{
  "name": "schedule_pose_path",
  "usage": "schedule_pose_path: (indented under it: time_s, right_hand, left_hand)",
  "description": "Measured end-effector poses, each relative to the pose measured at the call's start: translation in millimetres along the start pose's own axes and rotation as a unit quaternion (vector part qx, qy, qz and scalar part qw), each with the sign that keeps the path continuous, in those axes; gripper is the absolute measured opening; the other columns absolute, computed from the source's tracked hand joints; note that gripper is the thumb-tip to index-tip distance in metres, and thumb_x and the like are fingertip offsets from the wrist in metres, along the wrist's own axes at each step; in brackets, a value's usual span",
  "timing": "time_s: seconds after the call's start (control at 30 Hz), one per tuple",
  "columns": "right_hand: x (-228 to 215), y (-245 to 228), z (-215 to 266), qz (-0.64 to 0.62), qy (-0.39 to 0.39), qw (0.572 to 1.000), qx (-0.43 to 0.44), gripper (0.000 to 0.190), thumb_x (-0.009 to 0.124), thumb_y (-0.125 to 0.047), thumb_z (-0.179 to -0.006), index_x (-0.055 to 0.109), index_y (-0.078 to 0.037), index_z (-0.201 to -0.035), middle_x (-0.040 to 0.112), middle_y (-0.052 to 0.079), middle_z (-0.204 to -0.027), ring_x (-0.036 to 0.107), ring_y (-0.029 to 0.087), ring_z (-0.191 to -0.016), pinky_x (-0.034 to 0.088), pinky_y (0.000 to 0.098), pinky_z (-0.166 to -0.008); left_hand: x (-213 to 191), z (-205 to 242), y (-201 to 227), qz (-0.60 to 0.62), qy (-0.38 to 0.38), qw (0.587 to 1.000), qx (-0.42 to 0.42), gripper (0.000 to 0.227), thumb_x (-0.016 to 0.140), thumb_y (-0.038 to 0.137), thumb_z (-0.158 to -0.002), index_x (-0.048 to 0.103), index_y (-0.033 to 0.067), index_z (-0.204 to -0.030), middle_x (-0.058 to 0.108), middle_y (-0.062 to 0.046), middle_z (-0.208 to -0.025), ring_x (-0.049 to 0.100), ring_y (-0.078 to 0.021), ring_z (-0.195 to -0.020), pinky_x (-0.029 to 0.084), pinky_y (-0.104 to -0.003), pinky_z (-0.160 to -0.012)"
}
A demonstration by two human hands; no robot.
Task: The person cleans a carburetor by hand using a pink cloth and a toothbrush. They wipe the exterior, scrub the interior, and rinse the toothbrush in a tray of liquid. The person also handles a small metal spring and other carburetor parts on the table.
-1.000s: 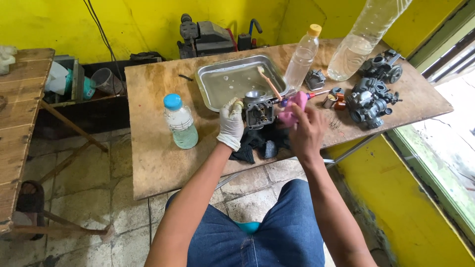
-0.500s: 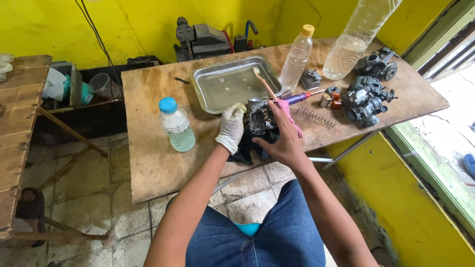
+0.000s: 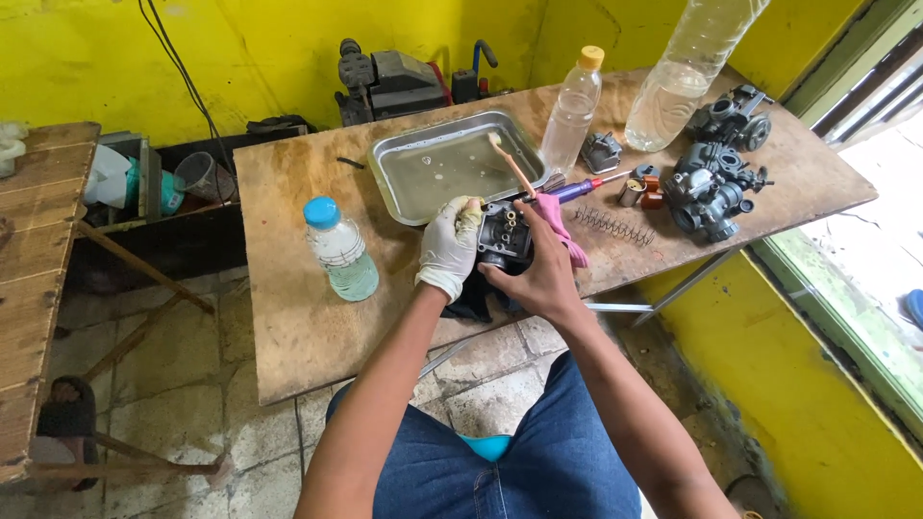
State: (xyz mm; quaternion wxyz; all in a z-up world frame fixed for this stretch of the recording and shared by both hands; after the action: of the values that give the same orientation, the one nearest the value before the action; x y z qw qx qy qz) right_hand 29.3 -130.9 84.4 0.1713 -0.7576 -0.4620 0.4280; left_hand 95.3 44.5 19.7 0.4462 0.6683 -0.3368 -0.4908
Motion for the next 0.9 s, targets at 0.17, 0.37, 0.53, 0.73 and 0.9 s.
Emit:
schedule_pose_path:
  time_s: [0.17, 0.37, 0.53, 0.73, 0.9]
  right_hand:
    - [4.5, -11.7, 3.2, -0.011, -0.008, 1.0, 0.003, 0.1, 0.096, -0.027, -0.058, 0.053, -0.013, -0.147, 0.064, 0.017, -0.133, 0.062, 0.04, -0.124, 0.05, 0.0506, -0.104]
    - [8.8, -0.1, 14.5, -0.005, -0.04, 0.998, 0.049, 0.098, 0.095, -0.023, -0.059, 0.05, -0.016, -0.146, 0.062, 0.014, -0.136, 0.062, 0.039, -0.125, 0.048, 0.0499, -0.107]
    - [18.3, 6.2, 21.7, -0.003, -0.074, 0.994, 0.081, 0.094, 0.093, -0.023, -0.063, 0.049, -0.017, -0.145, 0.061, 0.013, -0.139, 0.06, 0.038, -0.127, 0.048, 0.05, -0.109]
    - [4.1, -21.8, 10.9, 0.002, -0.151, 0.988, 0.04, 0.095, 0.091, -0.021, -0.067, 0.045, -0.02, -0.151, 0.061, 0.017, -0.139, 0.059, 0.041, -0.128, 0.047, 0.0535, -0.109]
    - [-33.2, -40.1, -27.8, -0.095, -0.098, 0.989, -0.05, 0.047, 0.073, -0.007, -0.083, 0.069, -0.009, -0.129, 0.077, 0.015, -0.106, 0.075, 0.031, -0.096, 0.057, 0.043, -0.089]
  left_hand:
    - [3.2, 9.5, 9.8, 0.066, -0.044, 0.996, -0.036, 0.048, 0.051, 0.068, -0.095, 0.072, 0.0317, -0.118, 0.074, -0.003, -0.121, 0.063, -0.029, -0.123, 0.048, -0.042, -0.108]
    - [13.0, 2.6, 16.3, 0.09, -0.088, 0.991, 0.055, 0.026, 0.064, 0.053, -0.095, 0.074, 0.0307, -0.103, 0.075, 0.0, -0.103, 0.068, -0.0224, -0.109, 0.05, -0.039, -0.1]
    - [19.2, -11.3, 2.0, 0.118, -0.099, 0.981, 0.116, 0.015, 0.07, 0.037, -0.094, 0.075, 0.023, -0.092, 0.073, -0.003, -0.089, 0.07, -0.0195, -0.095, 0.053, -0.035, -0.089]
    - [14.9, -13.5, 3.2, 0.16, -0.133, 0.962, 0.175, 0.014, 0.066, 0.019, -0.094, 0.072, 0.0107, -0.085, 0.071, -0.007, -0.089, 0.067, -0.0181, -0.092, 0.052, -0.035, -0.091]
    - [6.0, -13.8, 4.9, 0.197, -0.136, 0.956, 0.17, 0.016, 0.064, 0.019, -0.096, 0.073, 0.0107, -0.085, 0.071, -0.006, -0.089, 0.064, -0.0155, -0.091, 0.05, -0.034, -0.092]
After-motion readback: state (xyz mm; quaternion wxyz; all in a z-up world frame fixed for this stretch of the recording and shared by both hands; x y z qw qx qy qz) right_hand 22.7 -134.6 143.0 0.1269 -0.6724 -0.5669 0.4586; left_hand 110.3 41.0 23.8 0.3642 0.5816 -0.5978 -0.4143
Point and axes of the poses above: each hand's wrist, its own z-axis away from the middle knuckle, its own x-axis out of the palm, y = z × x, the point moved 9 cm from there along -z, towards the middle knuckle
